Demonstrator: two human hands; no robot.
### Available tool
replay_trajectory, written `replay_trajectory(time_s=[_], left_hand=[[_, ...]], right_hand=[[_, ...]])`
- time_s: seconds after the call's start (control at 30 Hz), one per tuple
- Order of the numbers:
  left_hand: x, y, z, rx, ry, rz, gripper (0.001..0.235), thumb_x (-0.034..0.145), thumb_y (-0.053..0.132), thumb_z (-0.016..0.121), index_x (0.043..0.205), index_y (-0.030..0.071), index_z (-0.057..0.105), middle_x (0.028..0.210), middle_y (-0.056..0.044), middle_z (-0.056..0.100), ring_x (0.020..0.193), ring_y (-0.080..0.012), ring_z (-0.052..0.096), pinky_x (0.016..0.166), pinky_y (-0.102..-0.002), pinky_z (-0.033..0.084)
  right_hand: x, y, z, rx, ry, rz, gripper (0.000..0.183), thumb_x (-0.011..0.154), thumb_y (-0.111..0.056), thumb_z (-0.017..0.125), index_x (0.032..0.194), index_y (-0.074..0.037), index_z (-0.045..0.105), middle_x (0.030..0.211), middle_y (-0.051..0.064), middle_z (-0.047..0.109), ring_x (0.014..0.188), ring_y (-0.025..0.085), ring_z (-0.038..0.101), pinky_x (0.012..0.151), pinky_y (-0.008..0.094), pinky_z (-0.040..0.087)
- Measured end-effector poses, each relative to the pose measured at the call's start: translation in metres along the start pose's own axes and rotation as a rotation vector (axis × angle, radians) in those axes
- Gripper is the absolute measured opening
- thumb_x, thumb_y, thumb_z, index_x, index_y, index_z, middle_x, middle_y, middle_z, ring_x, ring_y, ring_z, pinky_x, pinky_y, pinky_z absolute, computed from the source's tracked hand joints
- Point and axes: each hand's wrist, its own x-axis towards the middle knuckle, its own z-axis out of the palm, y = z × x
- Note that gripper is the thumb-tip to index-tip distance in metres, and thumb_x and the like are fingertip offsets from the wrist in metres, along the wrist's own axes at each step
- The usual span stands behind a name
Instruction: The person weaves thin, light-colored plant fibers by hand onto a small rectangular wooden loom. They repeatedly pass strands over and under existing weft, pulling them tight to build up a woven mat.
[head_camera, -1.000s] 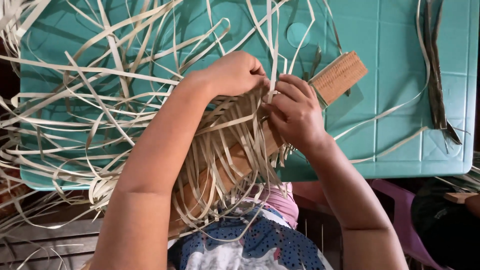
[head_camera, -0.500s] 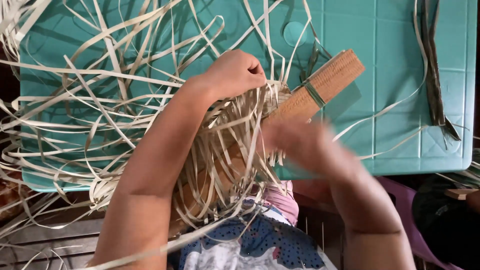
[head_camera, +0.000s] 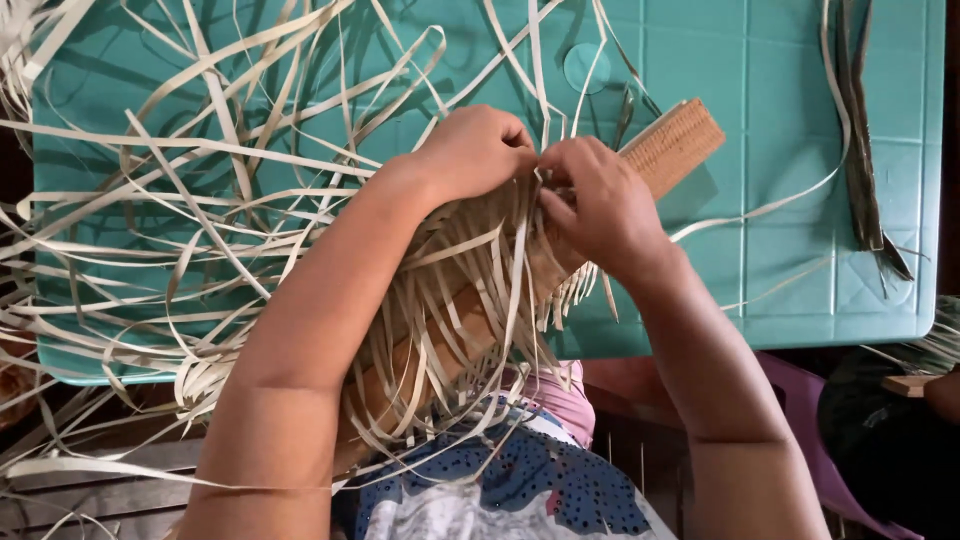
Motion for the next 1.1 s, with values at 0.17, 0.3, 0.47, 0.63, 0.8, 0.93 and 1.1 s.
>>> replay_trajectory(time_s=[0.17,0.3,0.47,0.63,0.8,0.93,1.1], left_hand=[[-0.005,0.003,0.000,0.030,0.044,0.072,0.019,0.078,0.031,0.061,0.073,0.014,0.068,0.068,-0.005,0.065,0.078,-0.0281,0.063,0.070,-0.035,0.050],[-0.012,0.018,-0.007,0.071,-0.006,0.032,0.017,0.081,0.028,0.058,0.084,0.015,0.069,0.079,-0.003,0.067,0.080,-0.0235,0.063,0.069,-0.036,0.048],[-0.013,0.023,-0.012,0.125,-0.089,-0.033,0.026,0.083,0.041,0.061,0.086,0.016,0.067,0.086,0.000,0.067,0.079,-0.0204,0.060,0.066,-0.035,0.043],[-0.018,0.028,-0.012,0.105,-0.122,-0.003,0.042,0.092,0.016,0.061,0.052,0.014,0.048,0.044,0.003,0.034,0.043,-0.0102,0.026,0.049,-0.028,0.023],[-0.007,0.008,-0.004,-0.004,-0.133,0.012,0.025,0.092,0.019,0.060,0.069,0.013,0.053,0.053,0.001,0.043,0.047,-0.0116,0.033,0.050,-0.031,0.029],[-0.011,0.019,-0.009,-0.001,-0.153,-0.073,0.015,0.090,0.020,0.058,0.079,0.013,0.066,0.054,0.002,0.047,0.048,-0.0104,0.036,0.049,-0.029,0.026],[-0.024,0.042,-0.016,-0.131,-0.175,-0.256,0.016,0.095,0.019,0.059,0.079,0.015,0.062,0.064,0.002,0.050,0.051,-0.0083,0.036,0.048,-0.024,0.029]], right_hand=[[-0.002,0.017,0.015,-0.166,0.279,-0.315,0.004,0.090,-0.021,0.065,0.093,-0.021,0.068,0.087,-0.002,0.059,0.082,0.018,0.063,0.067,0.029,0.053],[0.013,0.013,0.004,0.004,0.247,-0.236,0.013,0.089,-0.010,0.059,0.098,-0.016,0.068,0.087,0.004,0.060,0.075,0.024,0.062,0.059,0.036,0.050],[0.023,0.002,-0.009,0.181,0.134,-0.162,0.012,0.087,-0.006,0.057,0.096,-0.006,0.065,0.087,0.008,0.062,0.076,0.025,0.059,0.060,0.037,0.045],[0.055,-0.017,-0.051,0.686,0.161,0.280,0.005,0.088,-0.019,0.075,0.087,-0.014,0.074,0.069,-0.005,0.065,0.052,0.000,0.045,0.042,0.016,0.032],[0.096,0.000,-0.069,0.717,0.247,0.318,0.021,0.081,-0.015,0.042,0.072,-0.012,0.061,0.063,0.000,0.061,0.049,0.005,0.047,0.048,0.020,0.033],[0.082,-0.017,-0.069,0.128,-0.120,0.322,0.016,0.096,-0.018,0.048,0.092,-0.015,0.063,0.061,0.003,0.064,0.051,0.010,0.055,0.049,0.031,0.041],[0.053,-0.044,-0.070,-0.024,-0.483,0.301,0.025,0.097,-0.029,0.053,0.085,-0.009,0.064,0.073,0.006,0.065,0.065,0.017,0.055,0.058,0.035,0.039]])
